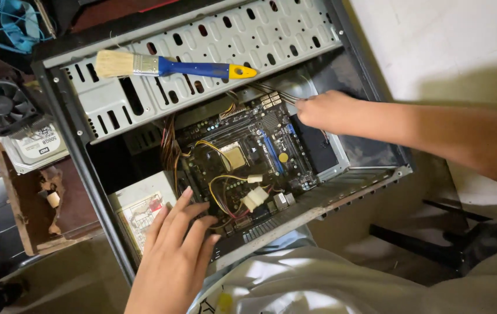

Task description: Reinstalling a power supply unit into a computer case, securing it with screws, and connecting the power cables to the motherboard.

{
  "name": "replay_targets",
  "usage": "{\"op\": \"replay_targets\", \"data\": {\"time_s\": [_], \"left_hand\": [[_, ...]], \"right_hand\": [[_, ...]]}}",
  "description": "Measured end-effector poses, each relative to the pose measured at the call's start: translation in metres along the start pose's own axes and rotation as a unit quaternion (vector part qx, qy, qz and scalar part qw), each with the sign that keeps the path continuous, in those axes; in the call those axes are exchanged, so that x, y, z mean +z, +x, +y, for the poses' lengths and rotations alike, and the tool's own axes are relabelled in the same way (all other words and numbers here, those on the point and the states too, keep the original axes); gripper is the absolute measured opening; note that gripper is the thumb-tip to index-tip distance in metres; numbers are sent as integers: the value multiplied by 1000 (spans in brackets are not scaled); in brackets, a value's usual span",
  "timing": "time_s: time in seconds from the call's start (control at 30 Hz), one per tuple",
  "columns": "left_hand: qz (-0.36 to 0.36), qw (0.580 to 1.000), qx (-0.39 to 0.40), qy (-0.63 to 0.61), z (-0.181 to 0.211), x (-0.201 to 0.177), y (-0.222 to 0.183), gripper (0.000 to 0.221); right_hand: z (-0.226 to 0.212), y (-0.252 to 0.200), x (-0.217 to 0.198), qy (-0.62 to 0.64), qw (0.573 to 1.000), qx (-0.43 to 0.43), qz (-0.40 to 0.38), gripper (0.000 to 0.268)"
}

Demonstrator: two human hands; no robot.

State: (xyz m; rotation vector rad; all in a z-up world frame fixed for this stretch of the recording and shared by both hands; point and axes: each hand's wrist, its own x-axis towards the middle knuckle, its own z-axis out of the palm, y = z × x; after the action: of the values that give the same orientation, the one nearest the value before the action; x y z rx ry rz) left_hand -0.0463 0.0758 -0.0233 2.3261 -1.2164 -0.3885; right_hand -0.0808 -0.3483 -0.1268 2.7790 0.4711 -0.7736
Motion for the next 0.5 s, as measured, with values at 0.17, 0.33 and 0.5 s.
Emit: {"op": "replay_targets", "data": {"time_s": [0.17,0.33,0.5], "left_hand": [[18,999,-6,-34,4,-9,3,17],[24,999,-9,-45,4,-9,3,15],[25,999,-11,-47,3,-8,3,15]], "right_hand": [[4,6,7,-8,999,9,-43,4],[2,0,-12,5,998,16,-63,6],[2,-12,-48,65,998,-2,-3,7]]}}
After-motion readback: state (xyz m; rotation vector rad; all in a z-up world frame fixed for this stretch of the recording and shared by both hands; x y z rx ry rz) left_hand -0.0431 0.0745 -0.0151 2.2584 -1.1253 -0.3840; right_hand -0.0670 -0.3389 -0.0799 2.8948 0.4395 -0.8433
